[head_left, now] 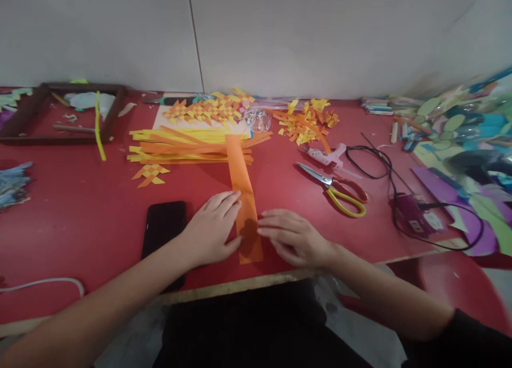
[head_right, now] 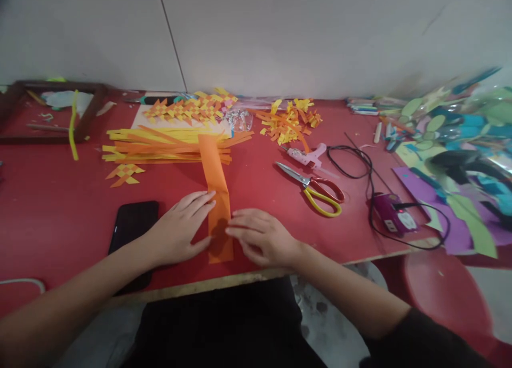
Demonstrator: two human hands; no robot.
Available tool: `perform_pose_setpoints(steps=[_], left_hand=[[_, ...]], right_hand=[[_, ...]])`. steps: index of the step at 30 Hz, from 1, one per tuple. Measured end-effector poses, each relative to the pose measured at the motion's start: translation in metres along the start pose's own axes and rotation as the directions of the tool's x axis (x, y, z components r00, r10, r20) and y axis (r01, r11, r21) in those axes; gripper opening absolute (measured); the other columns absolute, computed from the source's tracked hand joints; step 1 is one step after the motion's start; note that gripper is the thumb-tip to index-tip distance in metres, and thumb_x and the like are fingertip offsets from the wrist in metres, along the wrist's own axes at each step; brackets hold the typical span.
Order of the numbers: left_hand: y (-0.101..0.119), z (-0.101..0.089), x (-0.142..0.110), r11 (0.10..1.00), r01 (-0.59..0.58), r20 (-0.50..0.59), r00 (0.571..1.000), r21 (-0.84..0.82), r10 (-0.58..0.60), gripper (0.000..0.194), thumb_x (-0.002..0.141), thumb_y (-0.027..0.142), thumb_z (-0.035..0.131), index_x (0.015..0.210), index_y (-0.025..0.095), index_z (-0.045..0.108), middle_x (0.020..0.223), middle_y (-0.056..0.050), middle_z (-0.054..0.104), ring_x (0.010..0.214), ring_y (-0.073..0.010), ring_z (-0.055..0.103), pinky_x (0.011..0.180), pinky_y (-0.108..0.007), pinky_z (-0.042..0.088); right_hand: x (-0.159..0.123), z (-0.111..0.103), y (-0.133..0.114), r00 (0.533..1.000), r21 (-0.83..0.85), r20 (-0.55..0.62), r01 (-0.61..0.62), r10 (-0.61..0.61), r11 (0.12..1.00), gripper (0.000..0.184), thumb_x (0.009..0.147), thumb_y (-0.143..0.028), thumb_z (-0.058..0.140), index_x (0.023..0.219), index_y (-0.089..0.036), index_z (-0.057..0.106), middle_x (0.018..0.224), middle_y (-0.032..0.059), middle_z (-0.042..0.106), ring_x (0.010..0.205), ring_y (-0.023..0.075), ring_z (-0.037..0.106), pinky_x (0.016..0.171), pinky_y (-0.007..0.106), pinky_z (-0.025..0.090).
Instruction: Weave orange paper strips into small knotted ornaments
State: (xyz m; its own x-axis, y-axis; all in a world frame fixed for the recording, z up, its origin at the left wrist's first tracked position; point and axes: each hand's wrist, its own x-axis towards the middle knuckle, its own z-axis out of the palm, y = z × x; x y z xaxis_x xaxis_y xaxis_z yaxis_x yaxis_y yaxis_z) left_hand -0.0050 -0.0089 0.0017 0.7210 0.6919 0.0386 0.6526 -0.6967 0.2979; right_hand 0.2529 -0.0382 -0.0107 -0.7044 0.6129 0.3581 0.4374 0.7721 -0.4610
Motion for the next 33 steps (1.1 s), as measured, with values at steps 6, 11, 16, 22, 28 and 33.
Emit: perform_pose_setpoints(steps=[6,11,16,22,28,33], left_hand=[[0.039,0.008,-0.011,0.997,0.041,-0.011,0.999,0.057,-0.041,0.055,0.09,0.034,0.048,0.13,-0.002,0.056,0.143,-0.026,0.051,0.133,-0.0399,0.045,0.11,-0.053,0.039],[0.059,0.014,-0.015,0.996,0.063,-0.03,0.998,0.062,-0.062,0.057,0.088,0.036,0.052,0.127,-0.004,0.058,0.137,-0.03,0.055,0.128,-0.0429,0.05,0.106,-0.056,0.043],[0.058,0.013,-0.012,0.998,0.053,-0.033,0.998,0.035,-0.052,0.06,0.083,0.037,0.058,0.124,-0.007,0.058,0.134,-0.033,0.055,0.127,-0.0456,0.05,0.105,-0.057,0.043],[0.04,0.011,0.002,0.999,0.035,-0.052,0.998,0.038,-0.033,0.029,0.092,0.019,0.049,0.112,0.005,0.064,0.114,-0.02,0.068,0.106,-0.0335,0.063,0.096,-0.049,0.051],[0.022,0.004,0.012,0.997,0.067,-0.085,0.994,0.027,-0.064,0.041,0.086,0.032,0.064,0.116,0.006,0.056,0.125,-0.021,0.06,0.118,-0.0353,0.056,0.102,-0.048,0.048],[0.012,0.003,0.017,0.995,0.097,-0.093,0.991,0.011,-0.096,0.07,0.078,0.043,0.071,0.129,0.003,0.044,0.14,-0.029,0.048,0.137,-0.0416,0.039,0.114,-0.053,0.035]], right_hand=[[0.025,-0.003,0.013,0.979,-0.154,-0.042,-0.205,0.201,0.966,0.045,0.095,-0.023,0.049,0.139,-0.015,0.052,0.144,0.0149,0.054,0.141,0.0261,0.042,0.112,0.049,0.042],[0.039,0.001,0.015,0.986,-0.217,0.091,-0.119,0.142,0.969,0.05,0.098,-0.029,0.044,0.145,-0.013,0.044,0.154,0.0135,0.041,0.149,0.0252,0.024,0.116,0.048,0.036],[0.049,0.012,0.025,0.974,-0.287,0.152,-0.117,0.166,0.951,0.049,0.1,-0.028,0.038,0.146,-0.009,0.042,0.156,0.0139,0.038,0.149,0.0254,0.023,0.119,0.047,0.032],[0.049,0.018,0.037,0.966,-0.261,0.185,-0.13,0.182,0.956,0.05,0.101,-0.028,0.039,0.148,-0.012,0.038,0.157,0.0143,0.035,0.149,0.0251,0.023,0.119,0.049,0.031],[0.049,0.017,0.037,0.955,-0.252,0.215,-0.146,0.202,0.957,0.05,0.101,-0.03,0.037,0.147,-0.009,0.04,0.158,0.0135,0.033,0.149,0.0256,0.023,0.119,0.047,0.031],[0.051,0.018,0.036,0.946,-0.254,0.221,-0.18,0.238,0.95,0.054,0.099,-0.031,0.04,0.149,-0.011,0.035,0.159,0.0118,0.032,0.15,0.0241,0.022,0.12,0.047,0.029]])
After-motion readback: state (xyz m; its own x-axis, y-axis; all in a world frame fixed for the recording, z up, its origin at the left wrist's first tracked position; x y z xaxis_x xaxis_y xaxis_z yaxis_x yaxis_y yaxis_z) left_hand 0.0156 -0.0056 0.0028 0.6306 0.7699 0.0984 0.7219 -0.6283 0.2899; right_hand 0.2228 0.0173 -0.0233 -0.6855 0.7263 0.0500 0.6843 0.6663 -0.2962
